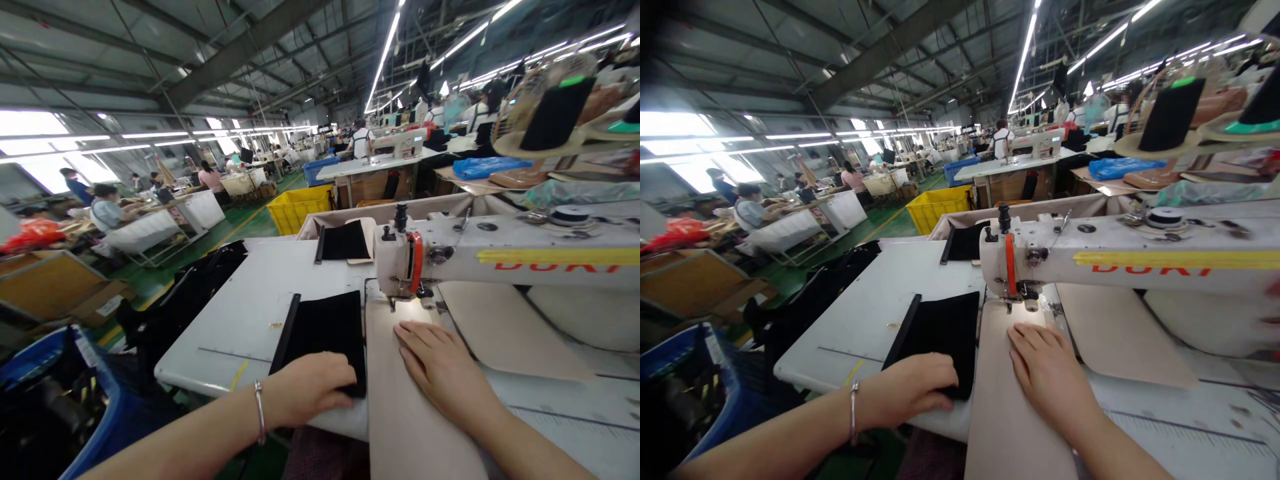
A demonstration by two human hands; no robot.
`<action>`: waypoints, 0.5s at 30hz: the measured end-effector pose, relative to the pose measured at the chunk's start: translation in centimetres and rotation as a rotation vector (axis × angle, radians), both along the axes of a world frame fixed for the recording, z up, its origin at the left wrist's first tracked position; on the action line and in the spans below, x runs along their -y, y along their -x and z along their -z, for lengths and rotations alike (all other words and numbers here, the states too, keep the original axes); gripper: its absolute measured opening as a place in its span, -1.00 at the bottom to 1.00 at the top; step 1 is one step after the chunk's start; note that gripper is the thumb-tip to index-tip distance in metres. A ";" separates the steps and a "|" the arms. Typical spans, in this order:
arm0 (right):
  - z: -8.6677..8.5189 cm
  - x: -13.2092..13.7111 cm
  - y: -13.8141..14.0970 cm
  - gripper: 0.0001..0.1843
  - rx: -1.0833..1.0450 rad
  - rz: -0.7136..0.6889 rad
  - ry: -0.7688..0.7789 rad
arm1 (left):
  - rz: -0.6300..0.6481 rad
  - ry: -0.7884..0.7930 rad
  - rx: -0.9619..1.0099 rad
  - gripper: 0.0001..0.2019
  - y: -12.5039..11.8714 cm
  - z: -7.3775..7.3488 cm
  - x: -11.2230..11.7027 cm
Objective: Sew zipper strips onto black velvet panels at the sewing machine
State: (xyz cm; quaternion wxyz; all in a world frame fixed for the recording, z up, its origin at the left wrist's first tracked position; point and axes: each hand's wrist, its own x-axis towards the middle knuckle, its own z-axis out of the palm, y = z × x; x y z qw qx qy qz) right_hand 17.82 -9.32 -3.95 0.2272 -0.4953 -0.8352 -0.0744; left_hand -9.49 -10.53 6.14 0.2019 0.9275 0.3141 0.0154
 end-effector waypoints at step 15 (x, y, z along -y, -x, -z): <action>-0.9 0.3 0.2 -0.62 -0.050 0.013 0.025 | -0.552 -0.090 0.326 -0.84 0.9 2.2 -11.2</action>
